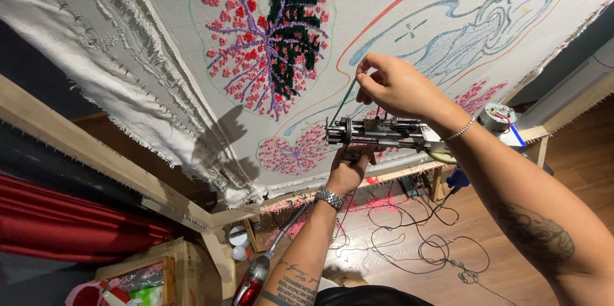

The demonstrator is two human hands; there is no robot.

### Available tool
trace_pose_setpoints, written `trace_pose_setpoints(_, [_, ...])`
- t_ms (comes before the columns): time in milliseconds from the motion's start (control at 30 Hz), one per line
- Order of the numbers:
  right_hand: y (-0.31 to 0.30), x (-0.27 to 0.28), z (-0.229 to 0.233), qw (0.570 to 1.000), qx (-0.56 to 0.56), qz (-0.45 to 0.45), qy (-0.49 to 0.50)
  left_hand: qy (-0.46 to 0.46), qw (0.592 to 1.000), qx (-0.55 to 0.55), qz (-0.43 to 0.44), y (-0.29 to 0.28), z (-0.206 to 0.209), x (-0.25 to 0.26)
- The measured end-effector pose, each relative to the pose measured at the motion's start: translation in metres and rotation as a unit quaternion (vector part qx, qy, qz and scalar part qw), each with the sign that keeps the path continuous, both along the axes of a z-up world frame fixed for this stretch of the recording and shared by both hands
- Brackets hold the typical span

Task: Using a tufting gun to apply yarn to a canvas on a frame to create a rug.

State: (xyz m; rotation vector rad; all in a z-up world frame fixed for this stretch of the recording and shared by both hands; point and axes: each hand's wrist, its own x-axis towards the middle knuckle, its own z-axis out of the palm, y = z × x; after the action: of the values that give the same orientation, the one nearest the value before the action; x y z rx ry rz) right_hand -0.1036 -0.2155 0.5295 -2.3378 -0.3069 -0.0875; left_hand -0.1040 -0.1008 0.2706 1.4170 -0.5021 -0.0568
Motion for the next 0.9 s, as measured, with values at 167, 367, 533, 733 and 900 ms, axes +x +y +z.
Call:
trace_pose_setpoints(167, [0.002, -0.008, 0.008, 0.999, 0.031, -0.027, 0.026, -0.039, 0.999, 0.025, 0.014, 0.001, -0.004, 0.000])
trace_pose_setpoints(367, [-0.006, -0.003, -0.002, 0.997, 0.049, -0.040, 0.031, -0.034, 0.998, 0.059, 0.018, 0.002, -0.004, 0.001])
trace_pose_setpoints(533, [-0.007, 0.000, -0.005, 0.995, 0.083, -0.042, 0.036, -0.083, 0.987, 0.136, 0.031, 0.005, -0.001, 0.002])
trace_pose_setpoints(733, [-0.004, 0.000, -0.004, 0.992, 0.100, -0.056, 0.059, -0.060, 0.995, 0.075, 0.004, 0.012, -0.002, -0.002])
trace_pose_setpoints(900, [-0.022, 0.019, -0.029, 0.999, -0.014, -0.038, 0.009, 0.000, 1.000, 0.028, -0.012, 0.017, 0.021, -0.010])
